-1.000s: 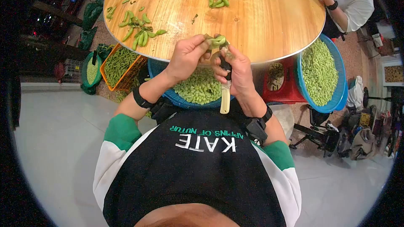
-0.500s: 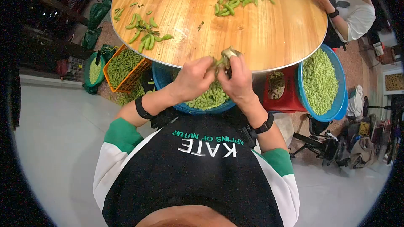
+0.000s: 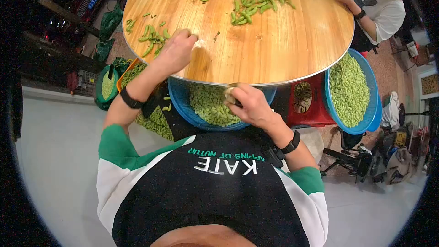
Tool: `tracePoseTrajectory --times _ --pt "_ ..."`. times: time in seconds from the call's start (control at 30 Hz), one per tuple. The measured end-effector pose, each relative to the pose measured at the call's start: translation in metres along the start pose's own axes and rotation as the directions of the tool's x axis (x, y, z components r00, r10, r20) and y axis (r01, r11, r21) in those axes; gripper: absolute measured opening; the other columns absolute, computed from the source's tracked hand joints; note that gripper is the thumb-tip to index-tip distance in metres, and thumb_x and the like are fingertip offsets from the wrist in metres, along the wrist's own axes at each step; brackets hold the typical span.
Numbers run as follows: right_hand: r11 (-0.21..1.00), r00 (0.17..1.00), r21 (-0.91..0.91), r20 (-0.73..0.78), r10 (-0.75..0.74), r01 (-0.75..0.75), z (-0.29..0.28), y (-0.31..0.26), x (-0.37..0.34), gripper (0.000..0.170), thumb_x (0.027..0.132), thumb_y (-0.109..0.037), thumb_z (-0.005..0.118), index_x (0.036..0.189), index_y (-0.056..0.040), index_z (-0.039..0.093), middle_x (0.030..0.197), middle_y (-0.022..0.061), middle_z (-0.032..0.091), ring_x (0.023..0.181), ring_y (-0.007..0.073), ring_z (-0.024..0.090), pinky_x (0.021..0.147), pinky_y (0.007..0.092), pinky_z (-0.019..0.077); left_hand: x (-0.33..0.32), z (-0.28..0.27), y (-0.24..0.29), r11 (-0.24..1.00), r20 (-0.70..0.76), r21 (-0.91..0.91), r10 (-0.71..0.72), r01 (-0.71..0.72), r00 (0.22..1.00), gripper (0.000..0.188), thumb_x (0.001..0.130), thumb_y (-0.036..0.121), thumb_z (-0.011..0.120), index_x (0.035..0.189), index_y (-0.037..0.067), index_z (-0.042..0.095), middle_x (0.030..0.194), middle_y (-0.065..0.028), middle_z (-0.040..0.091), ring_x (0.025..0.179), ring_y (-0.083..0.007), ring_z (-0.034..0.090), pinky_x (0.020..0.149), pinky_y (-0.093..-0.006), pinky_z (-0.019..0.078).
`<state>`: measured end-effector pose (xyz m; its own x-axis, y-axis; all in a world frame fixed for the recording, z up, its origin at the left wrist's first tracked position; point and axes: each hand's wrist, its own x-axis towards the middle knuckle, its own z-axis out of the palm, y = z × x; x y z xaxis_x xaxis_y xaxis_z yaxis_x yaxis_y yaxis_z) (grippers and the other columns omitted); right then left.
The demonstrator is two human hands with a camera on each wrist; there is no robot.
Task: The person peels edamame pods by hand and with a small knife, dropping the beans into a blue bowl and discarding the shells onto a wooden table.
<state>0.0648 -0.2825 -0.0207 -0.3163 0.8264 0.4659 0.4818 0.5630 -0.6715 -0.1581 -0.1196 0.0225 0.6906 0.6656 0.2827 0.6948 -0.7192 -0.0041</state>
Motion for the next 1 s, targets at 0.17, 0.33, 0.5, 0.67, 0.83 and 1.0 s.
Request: tracePoseTrajectory --times 0.17,0.33,0.5,0.67,0.83,1.0 --pt "0.998 0.997 -0.057 0.074 -0.017 0.021 -0.004 -0.003 0.002 0.031 0.070 -0.006 0.071 0.098 -0.0012 0.058 0.074 0.0131 0.053 0.069 0.0320 0.057 0.059 0.0387 0.0462 0.093 0.036 0.008 0.960 0.009 -0.243 -0.142 0.140 0.990 0.017 0.080 0.013 0.054 0.082 0.000 0.065 0.087 -0.0215 0.064 0.088 -0.0368 0.062 0.078 -0.0446 0.0509" --pt "0.986 0.994 0.136 -0.025 0.102 -0.098 -0.003 0.005 -0.006 0.031 0.079 -0.006 0.064 0.108 0.0006 0.057 0.075 0.0128 0.055 0.062 0.0267 0.056 0.058 0.0352 0.0460 0.133 0.068 0.015 0.912 0.072 -0.285 -0.286 0.294 0.956 0.026 0.081 0.021 0.056 0.084 -0.004 0.062 0.088 -0.0257 0.062 0.088 -0.0420 0.060 0.078 -0.0473 0.0479" --pt "0.731 0.870 0.523 0.046 0.490 -0.439 -0.018 -0.004 0.001 0.032 0.092 -0.008 0.049 0.123 0.0012 0.051 0.079 0.0075 0.059 0.060 0.0126 0.054 0.053 0.0269 0.0453 0.120 0.079 0.013 0.912 -0.041 -0.335 -0.265 0.237 0.963 0.026 0.080 0.020 0.058 0.089 -0.005 0.058 0.085 -0.0240 0.064 0.084 -0.0414 0.061 0.078 -0.0443 0.0489" --pt "0.393 0.781 0.866 -0.003 0.624 -0.310 -0.023 0.001 0.019 0.035 0.098 -0.014 0.042 0.131 -0.0016 0.045 0.083 0.0059 0.057 0.059 0.0076 0.050 0.045 0.0196 0.0390 0.069 0.029 0.039 0.519 0.116 -0.824 -0.238 0.227 0.964 0.013 0.084 0.009 0.059 0.090 -0.003 0.058 0.078 -0.0125 0.064 0.067 -0.0217 0.061 0.058 -0.0303 0.0479" --pt "0.173 0.788 0.960 0.070 0.612 -0.220 -0.013 0.002 0.027 0.024 0.098 -0.018 0.045 0.117 -0.0034 0.051 0.081 0.0046 0.055 0.056 0.0081 0.046 0.044 0.0197 0.0375 0.022 0.009 0.078 -0.074 0.341 -0.939 -0.071 0.336 0.937 0.004 0.089 0.005 0.058 0.091 0.002 0.059 0.076 -0.0024 0.062 0.059 -0.0047 0.054 0.047 -0.0180 0.0396" --pt "0.158 0.818 0.950 0.139 0.558 -0.269 -0.012 -0.001 0.022 0.022 0.098 -0.018 0.046 0.115 -0.0045 0.051 0.080 0.0038 0.054 0.056 0.0078 0.045 0.043 0.0198 0.0368 0.010 0.011 0.083 -0.097 0.362 -0.930 -0.081 0.355 0.929 0.006 0.088 0.008 0.061 0.089 0.002 0.060 0.073 -0.0012 0.061 0.059 -0.0051 0.054 0.049 -0.0188 0.0408"
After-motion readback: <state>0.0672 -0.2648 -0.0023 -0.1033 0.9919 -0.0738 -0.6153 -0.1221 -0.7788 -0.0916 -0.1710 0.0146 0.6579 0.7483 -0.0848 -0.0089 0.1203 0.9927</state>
